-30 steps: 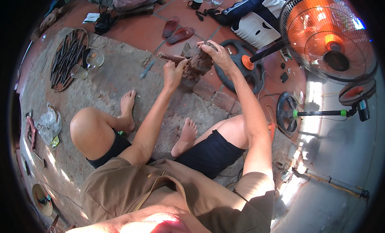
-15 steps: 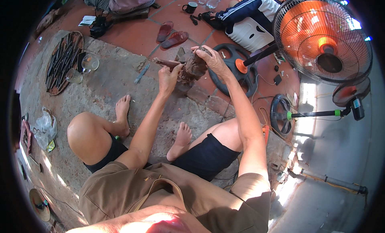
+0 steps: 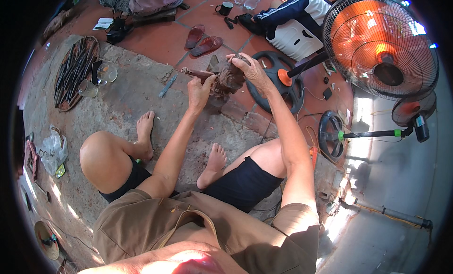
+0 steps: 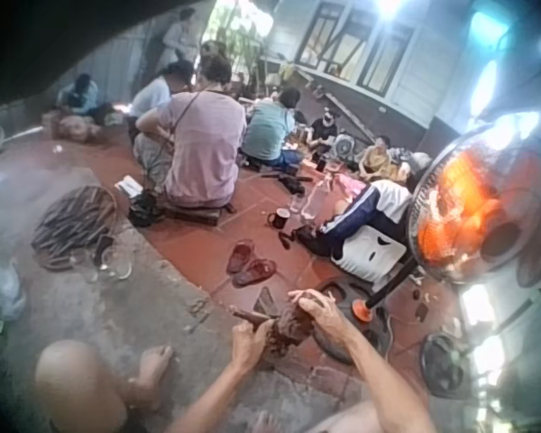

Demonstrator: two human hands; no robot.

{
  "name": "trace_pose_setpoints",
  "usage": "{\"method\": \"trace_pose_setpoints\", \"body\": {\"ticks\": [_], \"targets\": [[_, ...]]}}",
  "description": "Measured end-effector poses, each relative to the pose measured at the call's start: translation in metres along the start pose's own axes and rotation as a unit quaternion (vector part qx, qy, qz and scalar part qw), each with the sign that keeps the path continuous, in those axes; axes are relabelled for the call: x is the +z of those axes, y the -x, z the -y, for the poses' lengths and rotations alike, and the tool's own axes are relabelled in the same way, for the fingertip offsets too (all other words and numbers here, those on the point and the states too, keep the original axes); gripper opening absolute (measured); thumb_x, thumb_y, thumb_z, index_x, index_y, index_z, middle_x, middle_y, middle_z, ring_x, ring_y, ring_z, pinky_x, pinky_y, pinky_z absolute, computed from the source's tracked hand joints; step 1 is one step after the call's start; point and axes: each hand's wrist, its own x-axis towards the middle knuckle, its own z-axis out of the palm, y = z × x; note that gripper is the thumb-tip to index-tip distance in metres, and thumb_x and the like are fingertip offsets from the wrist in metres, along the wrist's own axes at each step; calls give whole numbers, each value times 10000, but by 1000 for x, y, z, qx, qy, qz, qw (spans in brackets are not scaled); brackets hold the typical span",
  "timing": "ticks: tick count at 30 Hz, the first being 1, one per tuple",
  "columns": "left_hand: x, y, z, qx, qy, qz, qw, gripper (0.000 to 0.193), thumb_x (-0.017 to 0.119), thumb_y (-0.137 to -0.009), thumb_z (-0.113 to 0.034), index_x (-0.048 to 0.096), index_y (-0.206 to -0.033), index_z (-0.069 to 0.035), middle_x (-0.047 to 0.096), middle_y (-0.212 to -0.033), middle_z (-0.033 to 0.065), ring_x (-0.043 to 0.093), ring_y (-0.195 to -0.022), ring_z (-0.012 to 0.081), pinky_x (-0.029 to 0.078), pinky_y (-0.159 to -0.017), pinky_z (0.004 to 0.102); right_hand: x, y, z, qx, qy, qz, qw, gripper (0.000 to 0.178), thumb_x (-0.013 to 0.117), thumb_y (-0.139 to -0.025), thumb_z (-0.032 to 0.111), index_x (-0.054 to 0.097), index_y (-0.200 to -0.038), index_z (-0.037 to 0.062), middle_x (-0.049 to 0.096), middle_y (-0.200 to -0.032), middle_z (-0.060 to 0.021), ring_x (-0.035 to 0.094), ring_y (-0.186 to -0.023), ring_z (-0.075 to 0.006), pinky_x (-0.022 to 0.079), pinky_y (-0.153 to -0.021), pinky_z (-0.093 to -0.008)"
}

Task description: The person sits on the floor and carves a piece of wood using a small knife. They hold the wood with one hand and carefully shape it with the tool in the other, occasionally rotating the piece to work on different sides.

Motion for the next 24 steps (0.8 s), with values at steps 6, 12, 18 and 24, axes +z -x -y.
{"method": "trace_pose_setpoints", "body": {"ticks": [6, 12, 18, 24], "targets": [[1, 0, 2, 7, 7, -6, 1000, 151, 672, -875, -126, 686, -911, 21, 630, -653, 25, 568, -605, 74, 443, -554, 254, 1, 1, 0, 3, -5, -1, 1000, 446, 582, -879, 509, 606, -1029, 89, 538, -1301, -57, 556, -1082, -154, 490, -876, -318], [3, 0, 10, 61, -29, -19, 998, 132, 676, -876, -131, 682, -901, -1, 626, -638, 34, 575, -581, 87, 448, -548, 262, 1, 0, 0, -1, -2, -1, 1000, 475, 580, -870, 528, 617, -1071, 100, 556, -1240, -44, 541, -1082, -149, 461, -878, -314], [4, 3, 7, 106, -61, -40, 992, 111, 679, -867, -124, 672, -885, -15, 626, -636, 79, 613, -581, 146, 461, -556, 288, 2, 4, 0, 13, -4, -9, 1000, 545, 575, -850, 580, 642, -1173, 146, 588, -1134, -14, 518, -1084, -137, 400, -877, -308], [4, 3, 34, 125, -153, 4, 980, 147, 691, -836, -124, 667, -888, 11, 668, -697, 122, 655, -623, 201, 481, -586, 312, 6, 5, 3, 20, -13, -6, 1000, 558, 579, -839, 593, 641, -1172, 149, 589, -1107, 3, 519, -1059, -122, 400, -855, -295]]}}
